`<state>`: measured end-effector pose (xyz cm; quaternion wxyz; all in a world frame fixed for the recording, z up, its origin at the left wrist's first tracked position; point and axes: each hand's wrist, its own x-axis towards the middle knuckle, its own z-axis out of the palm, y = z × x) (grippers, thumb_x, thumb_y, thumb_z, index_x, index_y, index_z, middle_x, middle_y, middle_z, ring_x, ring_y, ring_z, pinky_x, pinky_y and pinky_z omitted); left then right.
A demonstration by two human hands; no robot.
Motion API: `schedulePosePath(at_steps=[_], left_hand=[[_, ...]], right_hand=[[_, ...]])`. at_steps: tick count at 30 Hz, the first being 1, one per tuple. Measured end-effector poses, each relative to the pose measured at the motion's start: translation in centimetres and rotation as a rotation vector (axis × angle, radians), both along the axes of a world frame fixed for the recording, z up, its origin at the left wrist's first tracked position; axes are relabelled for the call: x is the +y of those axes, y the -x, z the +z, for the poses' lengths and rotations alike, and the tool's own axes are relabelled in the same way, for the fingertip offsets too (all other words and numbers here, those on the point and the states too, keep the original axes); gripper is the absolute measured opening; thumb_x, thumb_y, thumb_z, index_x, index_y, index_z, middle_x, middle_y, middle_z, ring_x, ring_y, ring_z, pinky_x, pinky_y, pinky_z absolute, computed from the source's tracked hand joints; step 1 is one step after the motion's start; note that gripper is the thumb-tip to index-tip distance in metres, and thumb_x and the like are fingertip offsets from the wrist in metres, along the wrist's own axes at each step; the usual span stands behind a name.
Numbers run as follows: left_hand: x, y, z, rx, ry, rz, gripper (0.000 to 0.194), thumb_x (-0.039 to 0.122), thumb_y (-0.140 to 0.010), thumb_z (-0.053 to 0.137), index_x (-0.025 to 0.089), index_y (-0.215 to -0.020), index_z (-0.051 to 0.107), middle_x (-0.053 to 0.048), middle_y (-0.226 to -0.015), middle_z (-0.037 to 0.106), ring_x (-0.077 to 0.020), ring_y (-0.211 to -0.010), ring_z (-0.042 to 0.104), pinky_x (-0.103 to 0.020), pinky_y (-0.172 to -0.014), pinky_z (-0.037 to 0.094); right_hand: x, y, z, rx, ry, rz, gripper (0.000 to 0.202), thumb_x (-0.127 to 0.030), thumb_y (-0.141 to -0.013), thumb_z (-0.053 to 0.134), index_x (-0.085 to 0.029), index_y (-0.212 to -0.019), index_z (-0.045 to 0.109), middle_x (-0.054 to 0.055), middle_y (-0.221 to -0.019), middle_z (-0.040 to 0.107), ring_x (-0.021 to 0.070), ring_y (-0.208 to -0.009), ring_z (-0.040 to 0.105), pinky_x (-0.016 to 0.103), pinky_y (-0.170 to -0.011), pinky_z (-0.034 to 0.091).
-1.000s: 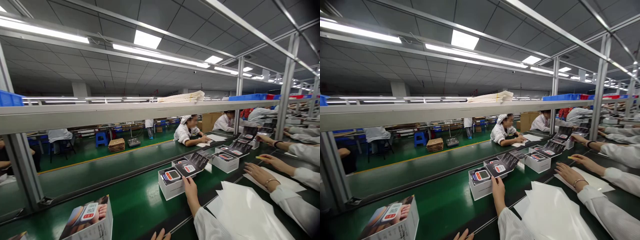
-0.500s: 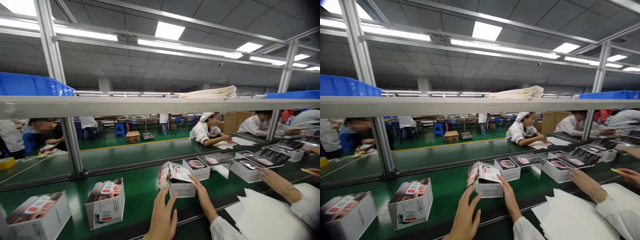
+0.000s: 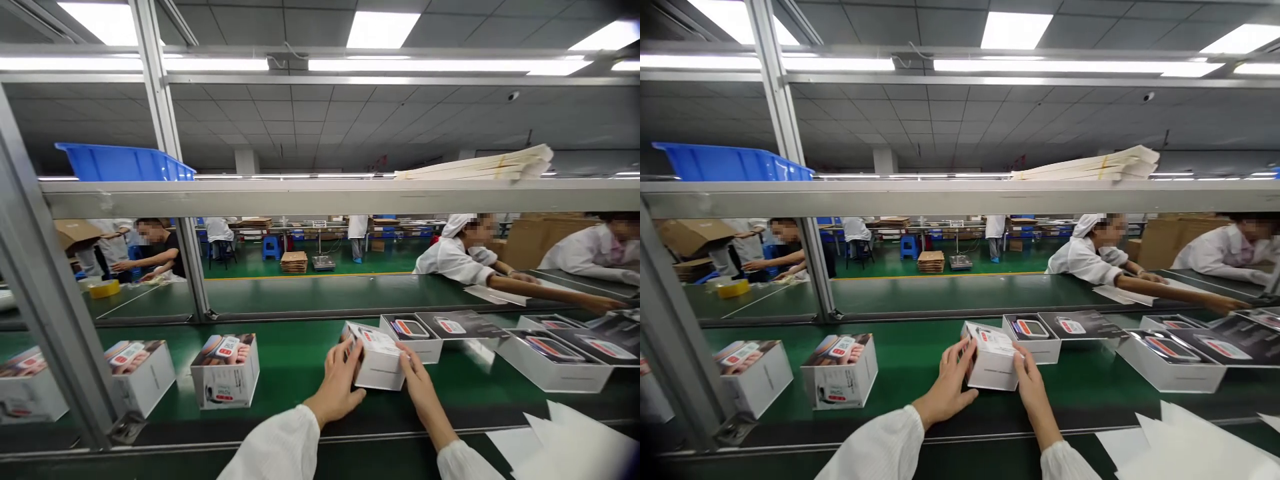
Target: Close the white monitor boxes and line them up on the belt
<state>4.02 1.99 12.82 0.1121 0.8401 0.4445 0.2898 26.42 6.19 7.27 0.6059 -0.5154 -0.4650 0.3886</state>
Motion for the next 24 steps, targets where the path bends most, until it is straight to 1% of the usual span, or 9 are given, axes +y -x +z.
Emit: schedulePosePath(at_steps=[3,6,8,13,14,16,19,21,24], left_hand=[[0.2,1.0,4.9,0.273,-0.213,-0.079,0.104,0.028,-0.063,0.082,0.042,-0.151,0.028,-0.005,-0.161,0.01,-0.0472,-0.145,0.005,-0.066,-0.113,0.008],[0.5,2.3,9.1,0.42,-0.234,-0.169,0.101,0.048,-0.068,0.082,0.044,-0.151,0.025,-0.007,-0.148,0.035,-0.0388,-0.135,0.035,-0.055,-0.113,0.023],[0.5,3.9,10.6,0.485,-0.187,-0.159,0.102,0.057,-0.068,0.079,0.043,-0.152,0.023,-0.008,-0.132,0.048,-0.0341,-0.12,0.049,-0.047,-0.102,0.038],[-0.3,10.0,11.6,0.661,-0.152,0.016,0.099,0.054,-0.065,0.081,0.04,-0.15,0.031,-0.009,-0.116,0.055,-0.0316,-0.104,0.054,-0.04,-0.09,0.044],[-0.5,11.3,11.6,0.68,-0.119,0.049,0.098,0.053,-0.065,0.08,0.039,-0.15,0.033,-0.009,-0.114,0.055,-0.0309,-0.102,0.055,-0.039,-0.088,0.045],[-0.8,13.3,11.6,0.673,-0.047,0.086,0.095,0.055,-0.066,0.077,0.038,-0.15,0.035,-0.008,-0.113,0.056,-0.0301,-0.1,0.056,-0.036,-0.084,0.046],[-1.0,14.8,11.6,0.604,0.014,0.074,0.092,0.058,-0.067,0.074,0.039,-0.149,0.036,-0.008,-0.119,0.057,-0.0321,-0.105,0.057,-0.039,-0.086,0.047],[-1.0,14.8,11.4,0.563,-0.009,0.066,0.087,0.062,-0.069,0.072,0.04,-0.147,0.04,-0.01,-0.128,0.055,-0.0365,-0.116,0.053,-0.046,-0.094,0.044],[-1.2,13.3,11.1,0.501,-0.139,0.084,0.077,0.06,-0.078,0.068,0.037,-0.146,0.042,-0.011,-0.142,0.046,-0.0393,-0.132,0.041,-0.057,-0.106,0.033]], right_hand=[[0.5,1.9,-0.2,0.185,0.042,0.114,0.075,-0.072,-0.072,0.057,-0.02,-0.126,0.061,0.012,-0.121,0.068,0.0309,-0.107,0.065,0.037,-0.081,0.055],[0.1,3.9,0.0,0.139,0.065,0.139,0.071,-0.071,-0.071,0.057,-0.019,-0.12,0.065,0.011,-0.116,0.069,0.0301,-0.103,0.067,0.037,-0.079,0.055],[-0.2,3.7,0.4,0.011,0.092,0.067,0.067,-0.067,-0.073,0.056,-0.02,-0.121,0.064,0.011,-0.109,0.072,0.0286,-0.093,0.069,0.037,-0.075,0.053],[0.6,-2.4,1.2,-0.203,0.119,-0.597,0.06,-0.059,-0.078,0.046,-0.016,-0.114,0.067,0.016,-0.109,0.07,0.0307,-0.097,0.064,0.04,-0.083,0.048],[1.2,-3.8,1.3,-0.195,0.157,-0.673,0.062,-0.061,-0.078,0.046,-0.014,-0.113,0.067,0.018,-0.108,0.07,0.0319,-0.098,0.063,0.041,-0.084,0.047],[2.7,-5.6,1.3,-0.14,0.223,-0.654,0.067,-0.067,-0.073,0.049,-0.012,-0.106,0.069,0.02,-0.104,0.07,0.0324,-0.095,0.064,0.04,-0.08,0.048],[5.0,-5.9,1.2,-0.026,0.172,-0.432,0.066,-0.072,-0.063,0.058,-0.012,-0.088,0.07,0.018,-0.095,0.072,0.0287,-0.085,0.065,0.034,-0.07,0.048],[5.9,-5.0,1.1,0.016,0.104,-0.334,0.062,-0.071,-0.059,0.061,-0.013,-0.082,0.07,0.014,-0.089,0.072,0.0261,-0.082,0.064,0.032,-0.066,0.047],[6.1,-3.3,1.0,-0.033,0.056,-0.337,0.06,-0.066,-0.064,0.057,-0.013,-0.09,0.071,0.012,-0.091,0.072,0.0269,-0.086,0.063,0.033,-0.073,0.047]])
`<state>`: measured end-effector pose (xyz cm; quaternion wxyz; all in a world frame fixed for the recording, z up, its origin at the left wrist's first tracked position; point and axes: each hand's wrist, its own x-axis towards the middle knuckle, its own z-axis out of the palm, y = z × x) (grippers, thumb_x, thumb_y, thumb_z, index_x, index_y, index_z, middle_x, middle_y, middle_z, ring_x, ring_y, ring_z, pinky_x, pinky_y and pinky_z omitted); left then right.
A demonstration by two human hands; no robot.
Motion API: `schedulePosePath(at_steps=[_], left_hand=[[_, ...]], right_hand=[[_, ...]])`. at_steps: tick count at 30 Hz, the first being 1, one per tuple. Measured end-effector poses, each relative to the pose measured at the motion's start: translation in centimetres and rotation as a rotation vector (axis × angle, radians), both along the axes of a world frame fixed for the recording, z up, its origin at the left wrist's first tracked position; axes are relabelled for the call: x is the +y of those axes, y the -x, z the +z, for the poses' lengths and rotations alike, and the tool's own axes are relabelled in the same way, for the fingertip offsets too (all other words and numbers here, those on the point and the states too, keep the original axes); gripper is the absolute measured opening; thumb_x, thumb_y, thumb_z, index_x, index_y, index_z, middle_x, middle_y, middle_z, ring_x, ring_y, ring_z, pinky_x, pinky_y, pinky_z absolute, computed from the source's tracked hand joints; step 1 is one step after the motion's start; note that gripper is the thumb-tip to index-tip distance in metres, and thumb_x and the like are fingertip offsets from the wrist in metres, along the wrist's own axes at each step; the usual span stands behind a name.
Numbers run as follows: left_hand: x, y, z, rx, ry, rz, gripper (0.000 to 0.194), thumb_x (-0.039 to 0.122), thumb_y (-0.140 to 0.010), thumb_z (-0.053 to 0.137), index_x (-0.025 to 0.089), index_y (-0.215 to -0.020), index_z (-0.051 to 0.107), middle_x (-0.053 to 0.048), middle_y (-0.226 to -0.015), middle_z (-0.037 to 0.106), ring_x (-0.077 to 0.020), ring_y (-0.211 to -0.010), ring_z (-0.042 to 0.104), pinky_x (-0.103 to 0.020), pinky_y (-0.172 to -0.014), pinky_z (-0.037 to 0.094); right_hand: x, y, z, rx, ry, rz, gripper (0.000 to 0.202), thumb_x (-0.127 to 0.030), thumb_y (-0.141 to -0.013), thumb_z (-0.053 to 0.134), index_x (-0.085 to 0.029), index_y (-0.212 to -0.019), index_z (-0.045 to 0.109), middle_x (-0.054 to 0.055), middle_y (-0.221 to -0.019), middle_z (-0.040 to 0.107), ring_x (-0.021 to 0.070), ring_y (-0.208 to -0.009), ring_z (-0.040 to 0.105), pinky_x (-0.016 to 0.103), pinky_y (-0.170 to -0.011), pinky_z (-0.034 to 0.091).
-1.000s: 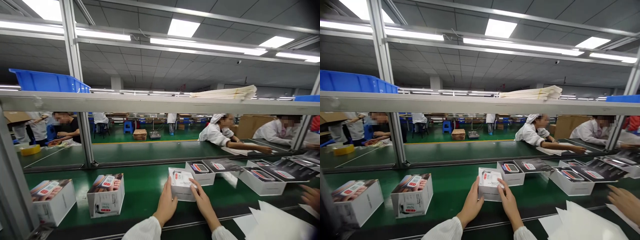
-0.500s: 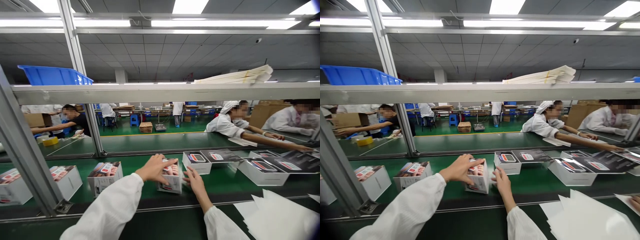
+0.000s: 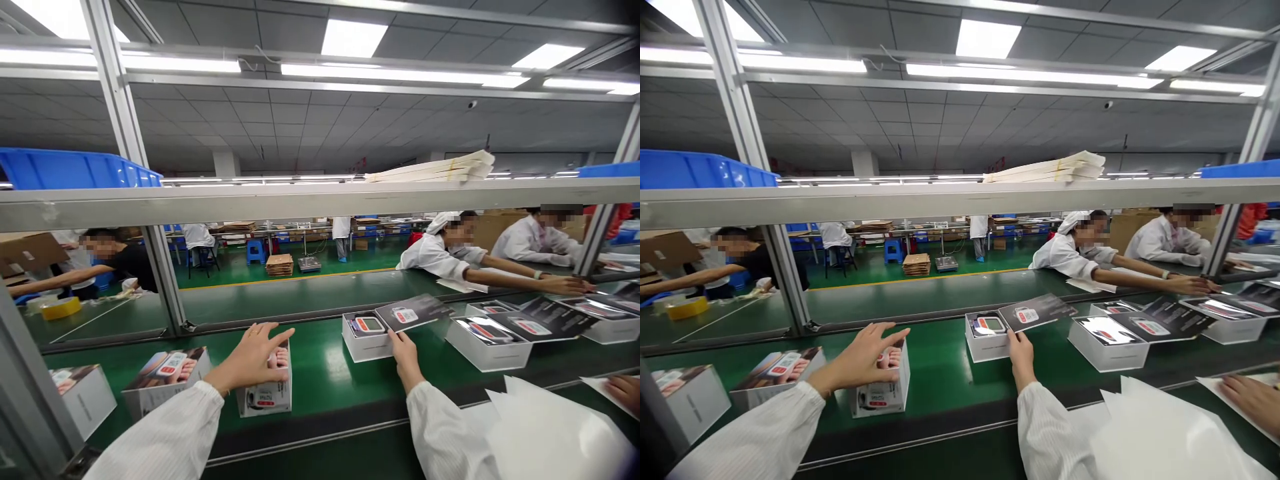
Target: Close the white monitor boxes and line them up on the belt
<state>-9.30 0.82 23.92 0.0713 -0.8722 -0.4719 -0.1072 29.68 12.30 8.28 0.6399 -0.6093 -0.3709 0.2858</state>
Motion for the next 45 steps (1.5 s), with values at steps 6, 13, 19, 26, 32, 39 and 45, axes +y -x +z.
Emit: schedulePosePath(at_steps=[6,13,19,26,32,39,45], left_hand=[[0.0,-7.0,-0.9,-0.192,-0.239,-0.035,0.062,0.031,-0.092,0.058,0.031,-0.149,0.034,-0.011,-0.156,0.027,-0.0347,-0.143,0.025,-0.056,-0.112,0.029],[5.8,-14.3,-7.5,-0.481,0.164,-0.07,0.081,0.02,-0.076,0.064,0.016,-0.15,0.031,-0.016,-0.158,0.026,-0.0354,-0.146,0.02,-0.053,-0.118,0.019],[5.8,-14.3,-11.6,-0.596,0.27,-0.013,0.084,0.015,-0.08,0.054,0.011,-0.155,0.016,-0.018,-0.155,0.032,-0.0301,-0.141,0.034,-0.044,-0.114,0.033],[3.6,-10.2,-5.1,-0.159,-0.062,-0.133,0.098,0.033,-0.067,0.082,0.04,-0.15,0.032,-0.008,-0.159,0.019,-0.0443,-0.144,0.01,-0.061,-0.114,0.014],[2.6,-7.4,0.1,0.116,0.096,-0.11,0.102,0.062,-0.068,0.077,0.039,-0.153,0.025,-0.013,-0.129,0.05,-0.0373,-0.12,0.047,-0.048,-0.098,0.039],[2.0,-3.1,0.0,0.141,0.237,0.009,0.093,0.065,-0.073,0.071,0.043,-0.151,0.026,-0.012,-0.133,0.048,-0.0374,-0.12,0.048,-0.045,-0.095,0.04],[1.2,-1.5,0.3,0.129,0.206,0.042,0.088,0.054,-0.072,0.071,0.035,-0.15,0.035,-0.014,-0.135,0.051,-0.0379,-0.119,0.051,-0.045,-0.098,0.039]], right_hand=[[-2.0,2.3,0.3,-0.331,-0.102,0.063,0.065,-0.054,-0.081,0.041,-0.022,-0.135,0.058,0.011,-0.127,0.061,0.0297,-0.117,0.055,0.042,-0.1,0.04],[-2.8,3.8,-0.6,-0.374,-0.099,0.305,0.056,-0.056,-0.081,0.052,-0.029,-0.128,0.064,0.007,-0.139,0.053,0.0278,-0.133,0.044,0.043,-0.112,0.033],[-2.5,5.0,-0.1,-0.174,-0.089,0.339,0.059,-0.062,-0.078,0.057,-0.026,-0.124,0.065,0.007,-0.136,0.057,0.0291,-0.127,0.049,0.043,-0.111,0.034],[-4.1,8.8,1.9,0.231,0.067,0.662,0.069,-0.077,-0.082,0.042,-0.028,-0.127,0.059,0.007,-0.117,0.068,0.0282,-0.101,0.065,0.041,-0.08,0.052],[-6.0,11.1,1.9,-0.01,0.106,0.665,0.068,-0.074,-0.079,0.049,-0.028,-0.129,0.057,0.006,-0.124,0.065,0.0241,-0.089,0.068,0.038,-0.075,0.052],[-8.3,8.5,1.0,-0.265,-0.095,0.402,0.049,-0.056,-0.084,0.048,-0.021,-0.111,0.068,0.009,-0.108,0.069,0.0239,-0.089,0.067,0.037,-0.08,0.05],[-7.4,0.8,3.2,-0.347,-0.239,-0.27,0.051,-0.047,-0.083,0.042,-0.013,-0.114,0.066,0.017,-0.111,0.063,0.0281,-0.101,0.058,0.042,-0.092,0.044]])
